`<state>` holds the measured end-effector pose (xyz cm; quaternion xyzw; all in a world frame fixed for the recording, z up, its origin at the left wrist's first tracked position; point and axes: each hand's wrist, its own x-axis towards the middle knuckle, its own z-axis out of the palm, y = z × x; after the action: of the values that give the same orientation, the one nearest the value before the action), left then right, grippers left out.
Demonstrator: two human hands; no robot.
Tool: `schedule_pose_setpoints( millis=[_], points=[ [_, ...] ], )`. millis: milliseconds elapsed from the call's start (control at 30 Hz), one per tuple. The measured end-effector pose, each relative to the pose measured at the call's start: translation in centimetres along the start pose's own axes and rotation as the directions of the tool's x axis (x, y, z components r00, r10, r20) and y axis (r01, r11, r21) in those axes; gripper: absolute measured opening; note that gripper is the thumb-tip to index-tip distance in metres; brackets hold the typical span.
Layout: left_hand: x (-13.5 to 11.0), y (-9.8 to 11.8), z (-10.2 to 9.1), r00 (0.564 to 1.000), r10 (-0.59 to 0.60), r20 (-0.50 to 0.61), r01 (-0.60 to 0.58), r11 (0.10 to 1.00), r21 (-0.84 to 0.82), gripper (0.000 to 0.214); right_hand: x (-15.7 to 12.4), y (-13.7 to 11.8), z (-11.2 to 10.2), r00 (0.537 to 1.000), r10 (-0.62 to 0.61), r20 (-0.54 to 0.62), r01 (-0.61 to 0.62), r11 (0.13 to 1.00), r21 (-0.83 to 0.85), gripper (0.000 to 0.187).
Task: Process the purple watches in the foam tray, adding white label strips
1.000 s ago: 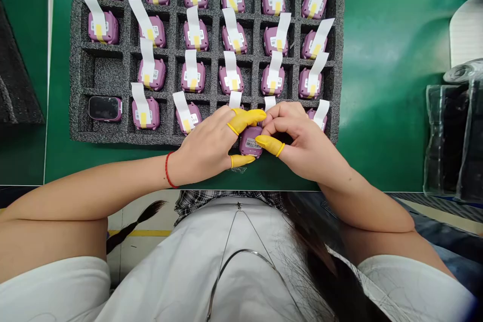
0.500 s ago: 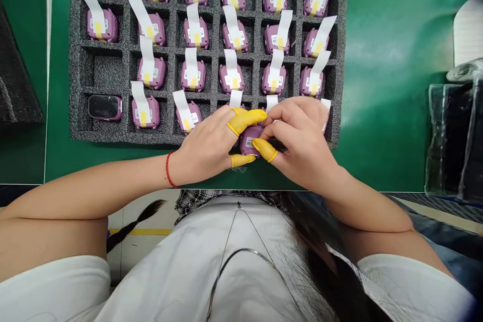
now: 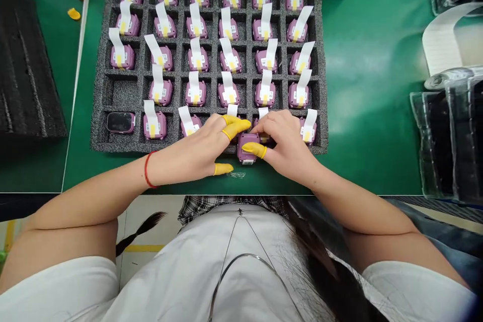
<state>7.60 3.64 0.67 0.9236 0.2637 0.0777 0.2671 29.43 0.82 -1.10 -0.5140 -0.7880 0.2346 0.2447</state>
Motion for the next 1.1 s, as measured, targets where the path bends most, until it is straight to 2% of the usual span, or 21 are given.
schedule_pose_setpoints(
  millis=[67,167,267,367,467,500,567,667,733,767,867,967,1033,1100],
  points=[
    [0.2,0.1,0.0,1.000,-0.031,0.006,0.030,0.999,0.031,0.067,0.1,0.1,0.1,1.000,0.010,-0.025,-0.009,0.999,0.035,0.030],
    [0.8,0.6,1.1,0.989,-0.105,-0.107,0.114,0.990,0.080,0.059,0.3,0.4,0.0,0.999,0.031,-0.043,-0.028,0.996,0.080,0.024],
    [1.3,1.5,2.2,0.964,-0.166,-0.209,0.176,0.984,0.029,0.055,0.3,0.5,-0.5,0.997,0.055,-0.055,-0.043,0.980,0.195,0.021],
    [1.5,2.1,2.4,0.944,-0.202,-0.261,0.161,0.972,-0.171,0.041,0.1,0.5,-1.2,0.987,0.135,-0.084,-0.096,0.929,0.359,0.020],
    [1.4,1.5,1.2,0.913,-0.278,-0.297,0.108,0.869,-0.483,0.025,0.0,0.5,-1.6,0.952,0.286,-0.112,-0.204,0.862,0.463,0.012],
    [1.0,0.9,0.4,0.893,-0.327,-0.308,0.107,0.821,-0.561,0.024,0.0,0.6,-1.6,0.945,0.307,-0.109,-0.222,0.851,0.475,0.012],
    [-0.3,-1.0,-1.9,0.820,-0.461,-0.339,0.196,0.783,-0.591,0.028,0.1,0.6,-1.7,0.939,0.332,-0.095,-0.247,0.838,0.487,0.013],
    [-3.6,-5.1,-5.7,0.641,-0.635,-0.432,0.503,0.772,-0.388,0.034,0.1,0.6,-1.7,0.934,0.349,-0.081,-0.266,0.827,0.496,0.014],
    [-6.1,-7.9,-7.6,0.565,-0.684,-0.461,0.618,0.721,-0.313,0.037,0.0,0.6,-1.6,0.937,0.343,-0.069,-0.265,0.825,0.500,0.015],
    [-7.2,-9.0,-8.2,0.549,-0.701,-0.455,0.666,0.696,-0.270,0.038,0.0,0.6,-1.6,0.940,0.335,-0.057,-0.263,0.824,0.502,0.015],
    [-9.3,-10.4,-9.0,0.560,-0.719,-0.412,0.743,0.656,-0.133,0.033,-0.1,0.9,-1.3,0.952,0.307,-0.010,-0.262,0.826,0.499,0.015],
    [-10.3,-9.0,-9.1,0.592,-0.686,-0.423,0.753,0.658,-0.012,0.037,0.0,1.2,-1.1,0.958,0.286,-0.006,-0.250,0.847,0.469,0.015],
    [-10.8,-7.5,-9.0,0.682,-0.638,-0.357,0.711,0.692,0.121,0.040,0.0,1.3,-1.1,0.961,0.274,-0.021,-0.236,0.864,0.445,0.015],
    [-11.2,-6.2,-8.6,0.766,-0.602,-0.225,0.643,0.709,0.290,0.045,0.1,1.2,-1.1,0.962,0.269,-0.034,-0.229,0.872,0.432,0.015]
  ],
)
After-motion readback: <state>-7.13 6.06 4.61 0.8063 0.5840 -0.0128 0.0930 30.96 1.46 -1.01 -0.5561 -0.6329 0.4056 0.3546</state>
